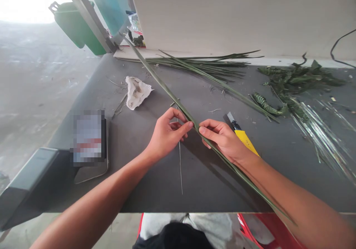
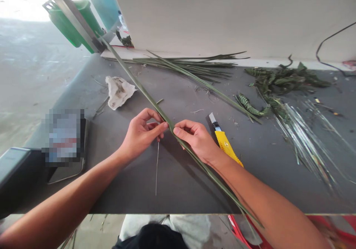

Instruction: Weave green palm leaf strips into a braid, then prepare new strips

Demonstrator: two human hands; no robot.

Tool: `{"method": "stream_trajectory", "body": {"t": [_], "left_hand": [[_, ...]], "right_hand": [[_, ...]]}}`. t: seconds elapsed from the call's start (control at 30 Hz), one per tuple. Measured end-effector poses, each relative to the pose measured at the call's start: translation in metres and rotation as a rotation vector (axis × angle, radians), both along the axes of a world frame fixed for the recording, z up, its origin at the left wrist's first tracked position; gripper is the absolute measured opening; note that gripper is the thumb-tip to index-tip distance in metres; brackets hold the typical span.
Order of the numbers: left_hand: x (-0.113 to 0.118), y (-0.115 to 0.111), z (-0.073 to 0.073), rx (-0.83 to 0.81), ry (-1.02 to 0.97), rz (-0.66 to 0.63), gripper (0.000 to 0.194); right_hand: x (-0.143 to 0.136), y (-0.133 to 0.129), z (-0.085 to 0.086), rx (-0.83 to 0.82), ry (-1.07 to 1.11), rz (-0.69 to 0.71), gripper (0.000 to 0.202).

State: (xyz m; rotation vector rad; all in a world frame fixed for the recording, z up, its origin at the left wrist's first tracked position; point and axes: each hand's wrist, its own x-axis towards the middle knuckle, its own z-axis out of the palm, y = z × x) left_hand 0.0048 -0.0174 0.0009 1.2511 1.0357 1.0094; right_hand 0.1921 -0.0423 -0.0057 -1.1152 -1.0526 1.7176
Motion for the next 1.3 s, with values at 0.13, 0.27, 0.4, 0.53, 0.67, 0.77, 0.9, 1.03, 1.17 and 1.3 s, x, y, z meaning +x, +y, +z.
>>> {"method": "stream_trajectory", "body": {"t": [0.13,0.27,0.4,0.53,0.67,0.77,0.9,1.03,1.17,1.3], "left_hand": [[0.0004,-0.0018,0.0006,-0.012,0.082,-0.012,0.028],[0.0012,-0.004,0.0028,0.044,0.183,0.027,0.019],[0.002,-0.0049,0.0038,-0.015,0.181,-0.016,0.018],[0.0022,-0.0025,0.0032,-0.158,0.0,-0.082,0.029],[0.0004,0.0001,0.0056,-0.375,-0.215,-0.135,0.03],[-0.0012,0.0011,0.0078,-0.467,-0.312,-0.172,0.028],[-0.0012,0.0014,0.0087,-0.48,-0.316,-0.181,0.03],[0.0007,-0.0001,0.0082,-0.457,-0.285,-0.166,0.033],[0.0025,-0.0017,0.0067,-0.458,-0.284,-0.152,0.034],[0.0031,-0.0022,0.0053,-0.469,-0.298,-0.15,0.035]], "right_hand": [[0.0014,-0.0008,-0.0034,0.029,-0.036,-0.009,0.031],[0.0016,-0.0007,-0.0054,0.084,-0.108,-0.021,0.032],[0.0014,0.0011,-0.004,0.132,-0.184,-0.041,0.033],[0.0022,0.0028,-0.001,0.195,-0.266,-0.062,0.031],[0.0025,0.004,0.0005,0.223,-0.303,-0.053,0.031],[0.0024,0.0047,-0.0002,0.229,-0.305,-0.042,0.032],[0.0027,0.0043,-0.0027,0.243,-0.317,-0.031,0.03],[0.0027,0.003,-0.0045,0.259,-0.348,-0.023,0.028],[0.0008,0.0013,-0.0032,0.273,-0.372,0.007,0.03],[-0.0008,-0.0008,-0.0017,0.288,-0.37,0.027,0.028]]}}
